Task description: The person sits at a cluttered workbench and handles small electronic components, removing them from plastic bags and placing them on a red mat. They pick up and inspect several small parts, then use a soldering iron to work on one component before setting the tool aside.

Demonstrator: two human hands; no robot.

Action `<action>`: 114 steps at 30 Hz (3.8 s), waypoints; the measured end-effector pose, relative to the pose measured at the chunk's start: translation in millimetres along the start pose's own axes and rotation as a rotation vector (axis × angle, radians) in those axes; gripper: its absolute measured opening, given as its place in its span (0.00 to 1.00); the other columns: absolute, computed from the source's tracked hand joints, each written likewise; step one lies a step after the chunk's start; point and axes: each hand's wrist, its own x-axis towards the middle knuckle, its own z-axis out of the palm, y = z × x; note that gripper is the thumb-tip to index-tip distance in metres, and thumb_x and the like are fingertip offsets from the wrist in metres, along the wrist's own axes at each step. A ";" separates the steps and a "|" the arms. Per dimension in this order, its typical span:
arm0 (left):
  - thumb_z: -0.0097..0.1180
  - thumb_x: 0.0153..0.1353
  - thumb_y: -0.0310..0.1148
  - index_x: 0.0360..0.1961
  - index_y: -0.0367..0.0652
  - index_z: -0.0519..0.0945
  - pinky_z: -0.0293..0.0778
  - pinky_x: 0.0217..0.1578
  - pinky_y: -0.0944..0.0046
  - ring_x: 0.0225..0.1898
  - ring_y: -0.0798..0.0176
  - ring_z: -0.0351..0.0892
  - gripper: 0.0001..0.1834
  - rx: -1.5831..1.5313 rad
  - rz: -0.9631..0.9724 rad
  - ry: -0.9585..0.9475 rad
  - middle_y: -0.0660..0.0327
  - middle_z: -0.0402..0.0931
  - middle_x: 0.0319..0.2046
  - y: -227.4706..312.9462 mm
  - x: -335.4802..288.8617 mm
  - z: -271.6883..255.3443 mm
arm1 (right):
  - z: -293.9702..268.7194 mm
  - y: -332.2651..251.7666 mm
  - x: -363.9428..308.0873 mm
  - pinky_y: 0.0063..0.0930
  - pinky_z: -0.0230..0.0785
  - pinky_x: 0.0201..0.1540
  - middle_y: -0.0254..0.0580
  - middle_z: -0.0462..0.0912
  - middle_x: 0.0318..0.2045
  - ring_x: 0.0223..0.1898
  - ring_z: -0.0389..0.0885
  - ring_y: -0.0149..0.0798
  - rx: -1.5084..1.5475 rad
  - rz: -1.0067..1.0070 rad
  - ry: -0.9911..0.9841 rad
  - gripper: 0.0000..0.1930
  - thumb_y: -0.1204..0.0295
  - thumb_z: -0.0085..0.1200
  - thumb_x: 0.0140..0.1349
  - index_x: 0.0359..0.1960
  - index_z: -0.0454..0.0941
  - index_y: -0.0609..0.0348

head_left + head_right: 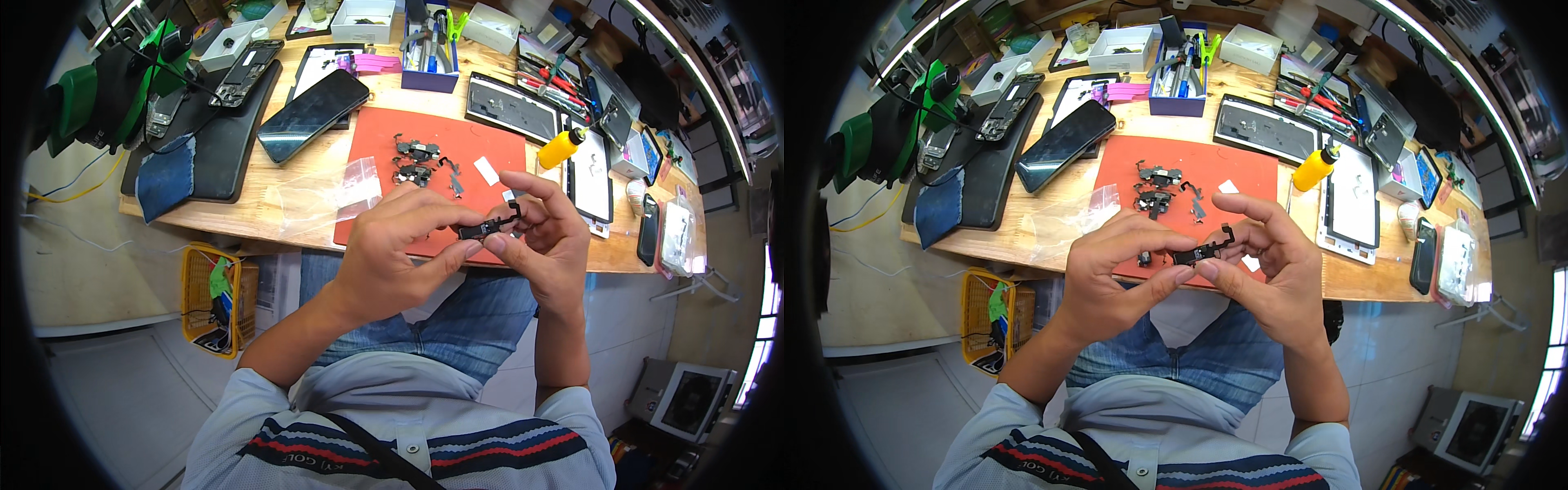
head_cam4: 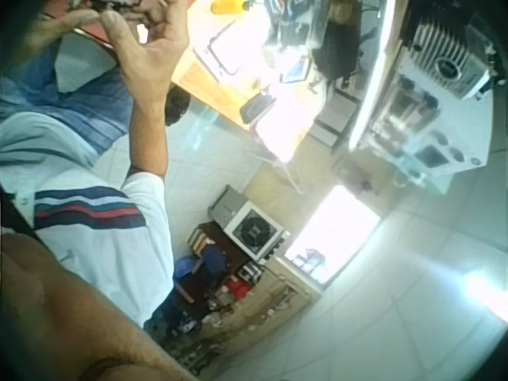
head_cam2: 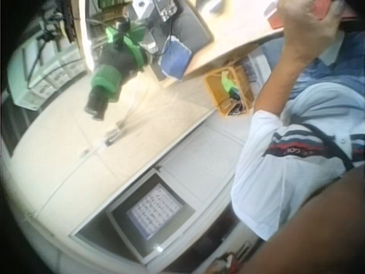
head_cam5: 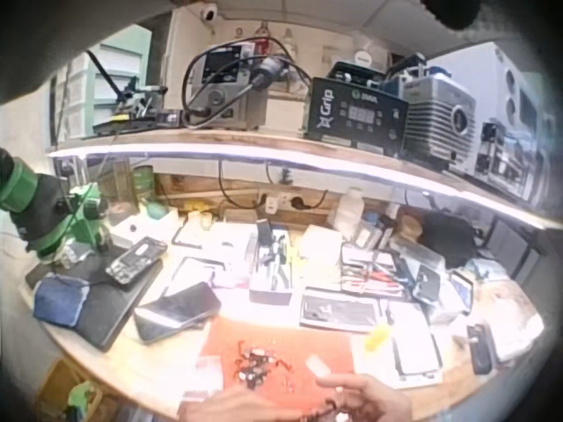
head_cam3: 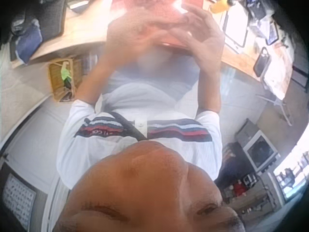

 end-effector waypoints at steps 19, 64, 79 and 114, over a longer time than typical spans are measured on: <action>0.72 0.53 0.27 0.42 0.42 0.87 0.75 0.38 0.62 0.34 0.61 0.81 0.14 -0.060 -0.048 -0.003 0.60 0.85 0.32 2.0 -0.3 3.7 | -2.4 -5.5 -6.2 0.22 0.80 0.45 0.53 0.86 0.39 0.41 0.88 0.35 0.033 0.044 -0.002 0.26 0.86 0.59 0.63 0.63 0.67 0.73; 0.57 0.68 0.24 0.46 0.27 0.84 0.81 0.38 0.72 0.37 0.71 0.85 0.11 -0.641 -0.455 -0.046 0.54 0.87 0.35 0.3 3.8 2.9 | 0.8 -6.4 -8.0 0.24 0.84 0.41 0.49 0.86 0.37 0.37 0.87 0.32 0.123 0.123 0.035 0.25 0.84 0.60 0.63 0.62 0.69 0.71; 0.64 0.63 0.21 0.41 0.30 0.84 0.74 0.37 0.74 0.34 0.74 0.79 0.06 -0.356 -0.359 -0.044 0.60 0.83 0.34 -4.2 1.8 12.1 | -4.3 15.5 -13.0 0.15 0.73 0.34 0.35 0.84 0.31 0.31 0.81 0.20 0.172 0.069 -0.034 0.23 0.76 0.63 0.62 0.59 0.73 0.66; 0.67 0.57 0.22 0.50 0.38 0.82 0.79 0.47 0.64 0.43 0.62 0.85 0.18 0.089 -0.176 -0.002 0.57 0.85 0.38 -6.2 -5.0 3.9 | -18.7 32.6 -30.1 0.18 0.79 0.28 0.43 0.86 0.32 0.29 0.87 0.31 0.046 0.207 0.253 0.14 0.83 0.63 0.61 0.49 0.80 0.72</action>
